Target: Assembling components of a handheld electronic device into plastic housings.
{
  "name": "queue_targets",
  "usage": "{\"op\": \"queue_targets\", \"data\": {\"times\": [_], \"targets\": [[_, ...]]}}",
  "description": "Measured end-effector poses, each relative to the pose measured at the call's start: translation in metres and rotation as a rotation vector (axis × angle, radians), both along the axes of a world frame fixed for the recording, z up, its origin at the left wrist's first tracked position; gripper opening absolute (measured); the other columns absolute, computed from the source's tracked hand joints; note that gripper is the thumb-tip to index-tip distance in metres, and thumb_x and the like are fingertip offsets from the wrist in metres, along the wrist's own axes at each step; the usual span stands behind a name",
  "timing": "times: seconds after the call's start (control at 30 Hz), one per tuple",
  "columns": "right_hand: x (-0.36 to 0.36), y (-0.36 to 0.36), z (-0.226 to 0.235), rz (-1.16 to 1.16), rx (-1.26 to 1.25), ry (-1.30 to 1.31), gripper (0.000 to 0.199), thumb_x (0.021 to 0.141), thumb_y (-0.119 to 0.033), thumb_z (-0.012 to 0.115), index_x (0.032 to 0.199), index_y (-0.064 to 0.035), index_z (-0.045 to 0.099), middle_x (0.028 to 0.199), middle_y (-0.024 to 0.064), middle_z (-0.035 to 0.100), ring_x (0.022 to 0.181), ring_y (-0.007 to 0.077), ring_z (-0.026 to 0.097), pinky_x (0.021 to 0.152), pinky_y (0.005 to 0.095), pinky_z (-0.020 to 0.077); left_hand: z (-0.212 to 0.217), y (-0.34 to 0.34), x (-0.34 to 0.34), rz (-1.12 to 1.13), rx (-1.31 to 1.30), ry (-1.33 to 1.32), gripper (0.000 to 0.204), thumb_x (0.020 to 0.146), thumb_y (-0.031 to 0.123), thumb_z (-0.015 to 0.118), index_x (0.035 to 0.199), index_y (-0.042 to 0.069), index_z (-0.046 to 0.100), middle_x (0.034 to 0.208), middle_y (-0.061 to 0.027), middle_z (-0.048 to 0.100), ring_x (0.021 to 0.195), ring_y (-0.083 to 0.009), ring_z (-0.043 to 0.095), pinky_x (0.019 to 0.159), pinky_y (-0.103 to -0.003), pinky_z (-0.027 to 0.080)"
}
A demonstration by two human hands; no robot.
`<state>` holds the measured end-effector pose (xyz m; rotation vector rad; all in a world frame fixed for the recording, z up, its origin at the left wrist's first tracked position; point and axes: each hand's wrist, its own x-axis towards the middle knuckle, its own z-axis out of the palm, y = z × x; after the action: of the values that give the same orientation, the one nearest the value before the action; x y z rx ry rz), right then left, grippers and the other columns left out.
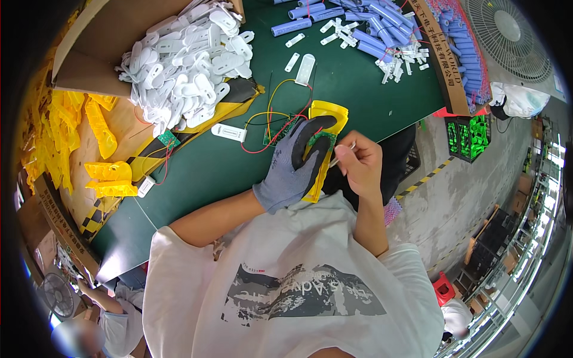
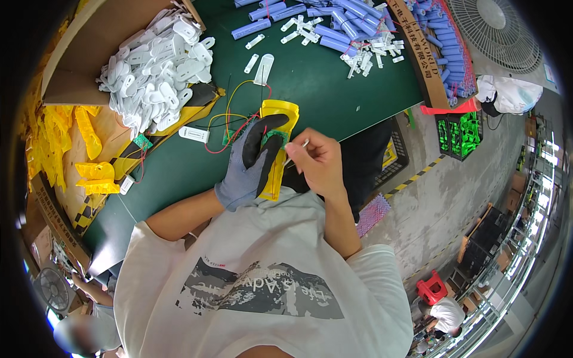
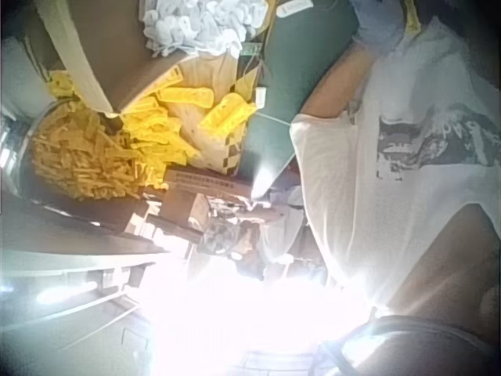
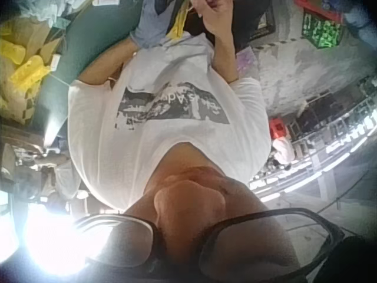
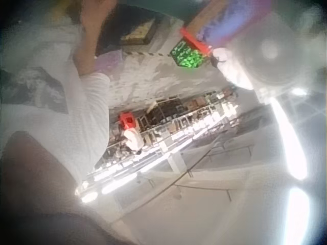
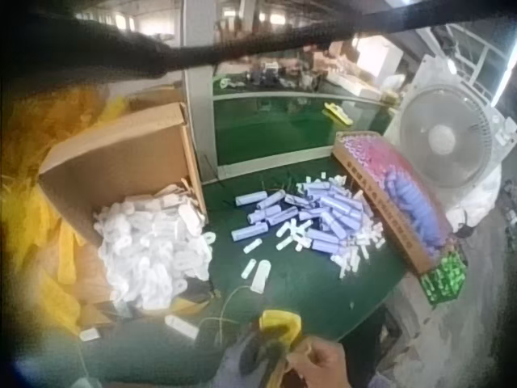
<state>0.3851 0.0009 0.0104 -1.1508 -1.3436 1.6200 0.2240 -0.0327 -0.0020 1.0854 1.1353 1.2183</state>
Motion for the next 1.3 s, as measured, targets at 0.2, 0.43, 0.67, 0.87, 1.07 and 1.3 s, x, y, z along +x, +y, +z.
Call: {"op": "queue_targets", "data": {"times": [0.2,0.43,0.67,0.87,1.07,1.3], "targets": [[-0.009,-0.005,0.005,-0.084,-0.003,0.081,0.013,0.088,-0.006,0.066,0.081,-0.0035,0.055,0.066,-0.0044,0.052,0.056,-0.0008,0.041,0.05,0.0166,0.0304,-0.002,0.002,0.0,0.024,0.121,0.083,0.036,0.086,-0.001,0.054,0.121,0.002,0.051,0.109,-0.0181,0.057,0.097,-0.0334,0.058,0.083,-0.037,0.047],[-0.002,-0.008,-0.003,0.013,-0.033,0.006,0.016,0.087,-0.003,0.065,0.083,-0.0048,0.05,0.069,-0.0045,0.051,0.06,-0.0008,0.04,0.053,0.0162,0.0308,0.0,0.001,-0.002,0.05,0.178,0.123,0.033,0.087,0.001,0.054,0.12,0.002,0.052,0.106,-0.0183,0.057,0.092,-0.0335,0.058,0.08,-0.038,0.047],[-0.021,-0.014,0.003,-0.132,-0.031,0.131,0.027,0.084,0.002,0.067,0.104,-0.0032,0.049,0.068,-0.0037,0.05,0.06,0.0007,0.042,0.055,0.0165,0.0321,-0.002,-0.001,-0.001,0.043,0.09,0.044,0.03,0.088,0.002,0.053,0.117,0.002,0.053,0.104,-0.0177,0.057,0.09,-0.0315,0.059,0.078,-0.036,0.047],[-0.028,-0.027,0.0,-0.235,0.077,0.012,0.041,0.08,0.004,0.069,0.118,0.0032,0.054,0.087,0.0032,0.056,0.079,0.0078,0.054,0.07,0.0205,0.0445,-0.007,-0.006,0.003,0.084,-0.032,-0.173,0.025,0.09,0.001,0.052,0.114,0.001,0.054,0.1,-0.0155,0.058,0.087,-0.0265,0.059,0.077,-0.034,0.048],[-0.039,-0.037,0.0,-0.35,0.249,-0.061,0.042,0.081,0.002,0.069,0.122,0.0028,0.06,0.113,0.0128,0.062,0.091,0.0133,0.058,0.073,0.0231,0.0474,-0.005,-0.005,0.0,0.044,0.033,0.003,0.028,0.089,-0.002,0.05,0.116,0.002,0.052,0.105,-0.0153,0.057,0.091,-0.0266,0.058,0.08,-0.034,0.047],[-0.048,-0.033,0.006,-0.327,0.545,-0.298,0.03,0.083,0.003,0.067,0.113,0.0061,0.063,0.108,0.0187,0.066,0.091,0.0211,0.066,0.081,0.0277,0.0506,-0.003,-0.004,0.004,0.123,0.049,-0.043,0.033,0.086,-0.003,0.049,0.119,0.0,0.046,0.104,-0.0161,0.054,0.091,-0.0262,0.057,0.081,-0.035,0.046]]}}
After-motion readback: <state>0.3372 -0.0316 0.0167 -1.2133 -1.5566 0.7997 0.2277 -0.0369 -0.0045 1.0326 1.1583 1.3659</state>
